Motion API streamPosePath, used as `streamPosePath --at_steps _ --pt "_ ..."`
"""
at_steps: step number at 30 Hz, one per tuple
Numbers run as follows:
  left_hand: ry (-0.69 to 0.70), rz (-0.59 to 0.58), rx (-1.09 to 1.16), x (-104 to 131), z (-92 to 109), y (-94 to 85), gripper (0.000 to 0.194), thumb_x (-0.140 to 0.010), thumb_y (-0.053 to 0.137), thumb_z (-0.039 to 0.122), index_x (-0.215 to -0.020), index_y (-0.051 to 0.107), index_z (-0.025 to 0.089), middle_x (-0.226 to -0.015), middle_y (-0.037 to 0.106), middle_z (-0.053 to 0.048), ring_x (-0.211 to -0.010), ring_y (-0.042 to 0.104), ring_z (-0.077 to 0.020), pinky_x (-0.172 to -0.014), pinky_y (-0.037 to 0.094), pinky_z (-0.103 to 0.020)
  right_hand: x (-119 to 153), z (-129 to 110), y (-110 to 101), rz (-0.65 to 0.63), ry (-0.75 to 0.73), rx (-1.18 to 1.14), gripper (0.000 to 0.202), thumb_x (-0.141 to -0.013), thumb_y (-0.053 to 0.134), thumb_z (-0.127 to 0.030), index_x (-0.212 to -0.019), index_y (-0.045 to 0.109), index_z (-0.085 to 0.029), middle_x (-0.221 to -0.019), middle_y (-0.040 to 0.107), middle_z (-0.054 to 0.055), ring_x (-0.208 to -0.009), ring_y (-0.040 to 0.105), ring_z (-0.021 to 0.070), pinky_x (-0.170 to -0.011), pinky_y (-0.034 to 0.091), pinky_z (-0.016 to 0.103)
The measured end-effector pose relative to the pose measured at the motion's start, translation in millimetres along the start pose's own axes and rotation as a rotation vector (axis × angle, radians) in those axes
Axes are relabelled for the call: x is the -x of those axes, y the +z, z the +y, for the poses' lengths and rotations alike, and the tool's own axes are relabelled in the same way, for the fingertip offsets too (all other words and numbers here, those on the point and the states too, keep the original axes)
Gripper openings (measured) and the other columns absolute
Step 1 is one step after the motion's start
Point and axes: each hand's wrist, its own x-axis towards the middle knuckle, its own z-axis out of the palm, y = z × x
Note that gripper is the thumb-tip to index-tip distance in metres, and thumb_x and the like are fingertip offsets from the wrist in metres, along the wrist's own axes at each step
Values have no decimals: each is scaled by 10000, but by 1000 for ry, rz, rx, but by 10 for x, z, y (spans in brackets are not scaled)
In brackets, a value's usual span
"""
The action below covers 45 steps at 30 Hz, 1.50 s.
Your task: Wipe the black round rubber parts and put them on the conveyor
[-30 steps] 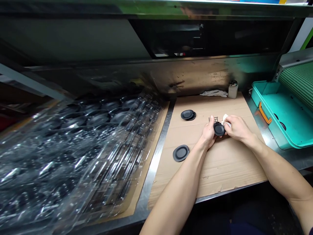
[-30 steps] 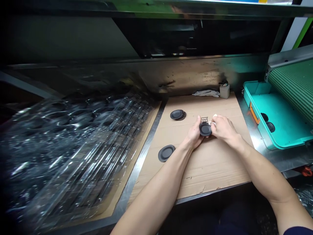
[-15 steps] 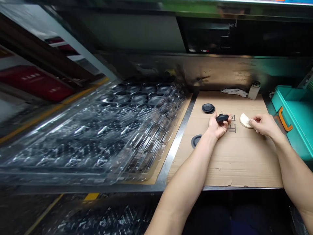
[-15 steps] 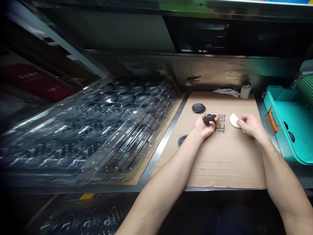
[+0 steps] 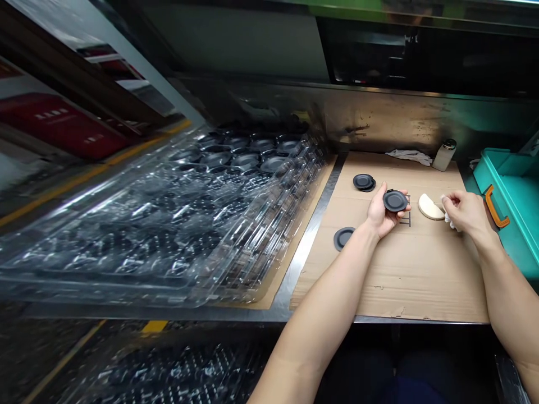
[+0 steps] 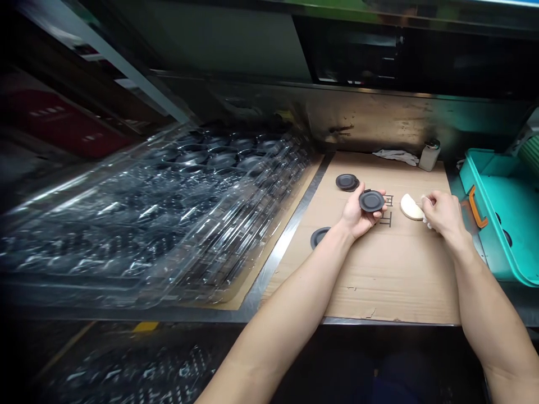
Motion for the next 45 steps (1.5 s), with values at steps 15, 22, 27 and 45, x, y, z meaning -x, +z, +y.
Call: streamPosePath --at_steps 15,22,27,45 --pt "485 190 -349 -249 -519 -95 615 -954 512 681 -747 722 141 -751 718 -76 -718 695 -182 -713 534 -288 343 -550 567 106 -451 -399 175 -946 554 -300 -846 660 -203 -822 658 52 -750 571 177 -735 438 305" --pt "319 195 -216 -226 -293 -135 592 -975 488 670 -839 681 127 -705 667 -59 -601 670 -161 -491 418 -247 263 -381 248 -274 -272 -204 234 -917 592 -325 -715 629 -212 -635 604 -1 -626 533 152 -638 357 287" --pt "278 119 -218 -173 -226 -118 652 -956 489 735 -914 674 111 -734 677 -71 -600 690 -169 -455 414 -234 171 -191 171 -86 -95 89 355 -959 573 -516 -1048 739 -215 -1105 710 125 -1046 605 296 -849 437 369" --pt "130 23 5 -155 -299 -103 425 -1097 347 405 -1077 667 127 -1095 762 -143 -1049 728 -221 -1000 575 -396 371 -563 619 -29 -328 142 418 -1050 401 -291 -1343 683 -194 -1341 626 176 -1073 498 321 -949 428 459"
